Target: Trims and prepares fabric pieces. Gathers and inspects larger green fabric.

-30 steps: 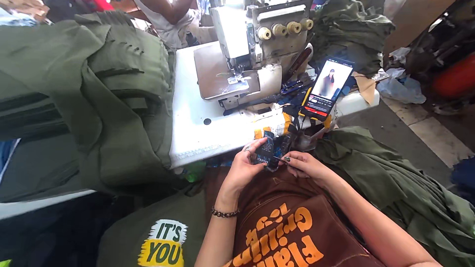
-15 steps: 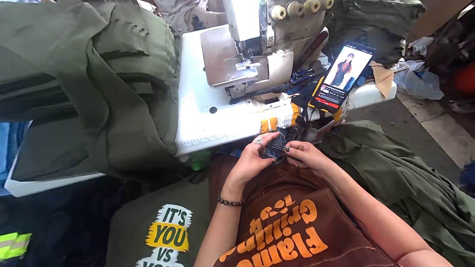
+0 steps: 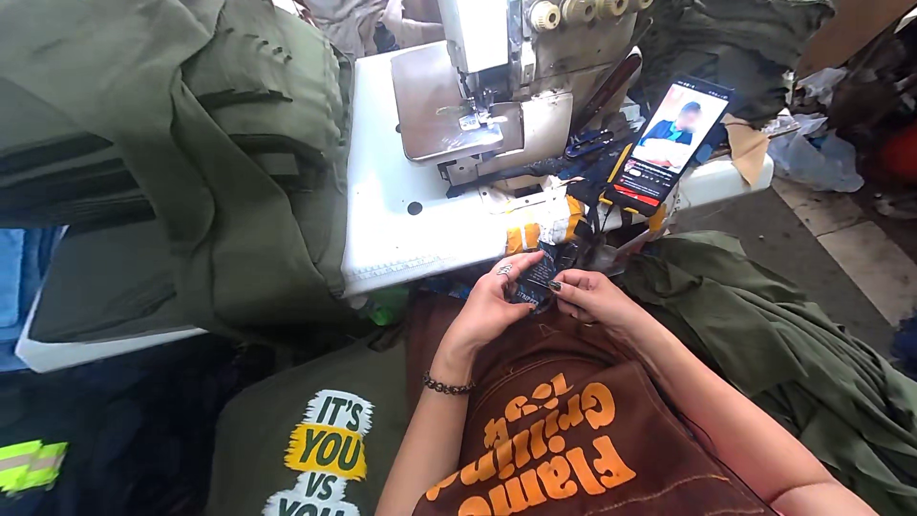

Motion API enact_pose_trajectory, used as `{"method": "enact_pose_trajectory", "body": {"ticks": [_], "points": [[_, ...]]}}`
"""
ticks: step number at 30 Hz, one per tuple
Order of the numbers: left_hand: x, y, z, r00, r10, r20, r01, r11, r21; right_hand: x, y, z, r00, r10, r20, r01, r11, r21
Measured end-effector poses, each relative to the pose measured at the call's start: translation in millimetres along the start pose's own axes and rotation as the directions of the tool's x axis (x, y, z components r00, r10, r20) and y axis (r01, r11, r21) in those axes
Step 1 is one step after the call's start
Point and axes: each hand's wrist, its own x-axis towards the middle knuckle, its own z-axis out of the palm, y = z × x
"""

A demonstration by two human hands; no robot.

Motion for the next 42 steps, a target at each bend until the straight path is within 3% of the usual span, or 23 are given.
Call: {"method": "enact_pose_trajectory", "body": {"ticks": [8, 14, 16, 20, 23, 28, 32, 36, 42], "points": [[2.3, 0.5, 4.0, 1.0, -0.027, 0.015, 0.026, 0.999, 0.047, 4.6, -0.6, 5.6, 0.997, 0.031, -0.071, -0.034, 0.998, -0.046], [1.2, 6.0, 3.7, 0.978, -0.183, -0.103, 0.203, 0.949, 0.242, 1.6, 11.2, -11.9, 0.983, 0.16, -0.092, -0.179, 0.947, -0.266], [1.6, 7.7, 4.0, 0.976, -0.185, -0.117, 0.21, 0.94, 0.268, -1.2, 9.7, -12.6, 0.984, 0.155, -0.084, -0.172, 0.95, -0.261], [3.3, 10.6, 9.3, 0.99, -0.117, -0.072, 0.13, 0.968, 0.214, -3.4, -3.1, -2.5, 0.993, 0.045, -0.108, -0.064, 0.983, -0.172], [2.8, 16.1, 13.2, 0.996, -0.063, -0.059, 0.071, 0.988, 0.137, -0.4, -14.6, 5.0, 0.978, -0.014, -0.21, -0.009, 0.994, -0.109], [-4.3, 22.3, 5.7, 0.999, 0.01, 0.035, -0.015, 0.988, 0.155, 3.9, -23.9, -6.9, 0.95, -0.038, -0.311, 0.026, 0.999, -0.044], [-4.0, 15.1, 3.8, 0.995, 0.054, 0.081, -0.069, 0.978, 0.196, -0.4, -18.1, -13.4, 0.97, -0.028, -0.24, 0.022, 0.999, -0.027], [-2.5, 9.5, -2.3, 0.993, 0.116, 0.01, -0.116, 0.976, 0.185, -7.2, -5.0, -21.5, 0.991, -0.025, -0.13, 0.01, 0.994, -0.112], [-1.3, 4.5, -9.1, 0.99, 0.135, -0.047, -0.127, 0.981, 0.146, -15.4, 8.9, -22.3, 0.995, 0.019, -0.095, -0.026, 0.998, -0.065]]}}
